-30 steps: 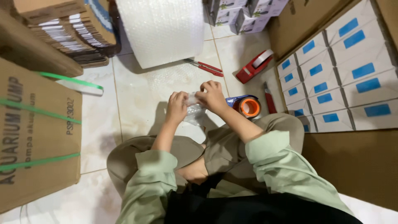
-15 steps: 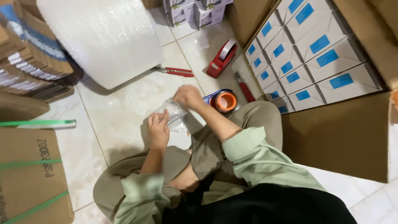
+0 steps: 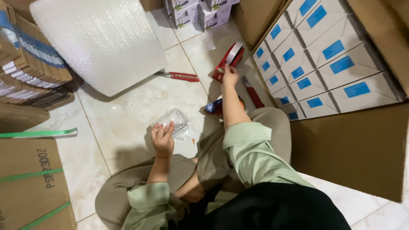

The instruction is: The person sits on the floor and wraps small white boxes with bubble wrap. They use a tape dispenser to secure the bubble wrap around each box and then place the wrapped items into a larger cardboard box.

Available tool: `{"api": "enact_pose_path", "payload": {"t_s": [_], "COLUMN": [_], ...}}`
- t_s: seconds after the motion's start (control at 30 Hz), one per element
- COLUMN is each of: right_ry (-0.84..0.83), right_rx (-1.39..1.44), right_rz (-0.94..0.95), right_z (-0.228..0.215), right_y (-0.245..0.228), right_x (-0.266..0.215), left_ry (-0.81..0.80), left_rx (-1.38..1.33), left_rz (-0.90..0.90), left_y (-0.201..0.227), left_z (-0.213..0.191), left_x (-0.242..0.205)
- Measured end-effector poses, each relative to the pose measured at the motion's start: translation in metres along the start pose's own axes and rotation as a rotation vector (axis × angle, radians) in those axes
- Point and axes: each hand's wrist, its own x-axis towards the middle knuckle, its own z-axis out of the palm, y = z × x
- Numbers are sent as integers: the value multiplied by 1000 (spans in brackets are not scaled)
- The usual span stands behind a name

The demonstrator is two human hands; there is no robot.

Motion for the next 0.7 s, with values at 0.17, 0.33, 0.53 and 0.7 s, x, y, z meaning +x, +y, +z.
{"api": "enact_pose_path", "payload": {"t_s": [0.17,0.33,0.53,0.7], "right_ry": [45,42,-481,-1170], "right_rx": [230,132,140,-214], "right_rz": [151,184,939,303], "right_z": [-1,-6,-9,-40], "right_y": [19,47,24,-115], "right_x": [-18,-16,-44,-190], "left_ry": [4,32,44,53], "left_rx": [2,-3,12,-27], "left_rz": [-6,-13,-11,-20], "left_y": [-4,-2,-2,1], "left_z": [5,8,5,-4], "left_x": [-4,0,2,9]}}
